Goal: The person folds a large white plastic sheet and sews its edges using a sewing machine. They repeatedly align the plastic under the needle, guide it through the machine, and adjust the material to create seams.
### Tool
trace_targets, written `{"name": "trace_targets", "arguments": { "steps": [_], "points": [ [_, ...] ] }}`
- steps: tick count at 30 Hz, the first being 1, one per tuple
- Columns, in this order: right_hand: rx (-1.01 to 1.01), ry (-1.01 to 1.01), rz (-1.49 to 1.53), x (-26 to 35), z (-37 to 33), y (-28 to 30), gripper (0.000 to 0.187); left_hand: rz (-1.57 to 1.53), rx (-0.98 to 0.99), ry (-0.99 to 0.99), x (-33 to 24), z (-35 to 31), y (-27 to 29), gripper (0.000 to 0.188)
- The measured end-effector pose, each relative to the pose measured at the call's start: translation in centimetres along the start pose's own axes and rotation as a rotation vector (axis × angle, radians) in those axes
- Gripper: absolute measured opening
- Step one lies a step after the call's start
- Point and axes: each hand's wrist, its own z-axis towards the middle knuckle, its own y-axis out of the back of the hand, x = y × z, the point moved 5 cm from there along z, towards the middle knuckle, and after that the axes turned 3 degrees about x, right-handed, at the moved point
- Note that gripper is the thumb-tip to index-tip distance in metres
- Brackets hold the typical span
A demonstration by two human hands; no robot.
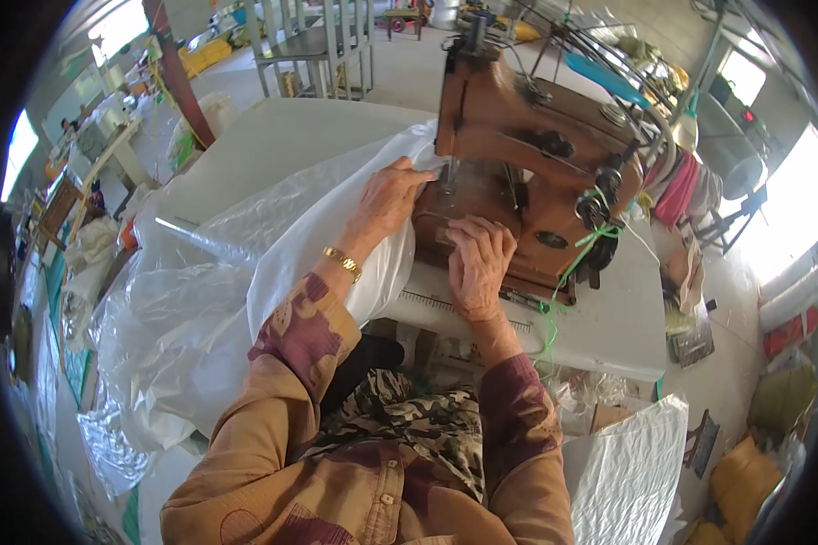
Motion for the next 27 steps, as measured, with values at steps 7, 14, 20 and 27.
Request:
{"name": "trace_targets", "arguments": {
  "steps": [7,14,20,27],
  "points": [
    [-0.016,-0.004,-0.006,0.0,0.0,-0.5,0.033,-0.019,-0.026,0.064,2.3,0.7,-0.6,0.021],
    [0.007,-0.004,-0.022,0.1,0.1,-0.3,0.031,-0.067,-0.143,0.078,3.3,-2.4,2.3,0.023],
    [-0.062,0.014,-0.011,0.4,0.2,0.7,0.023,-0.114,-0.380,0.067,2.9,-6.5,2.8,0.024],
    [-0.048,-0.013,-0.087,0.8,-1.7,2.3,0.012,0.063,-0.399,-0.016,2.7,-7.4,3.5,0.028]
  ]
}}
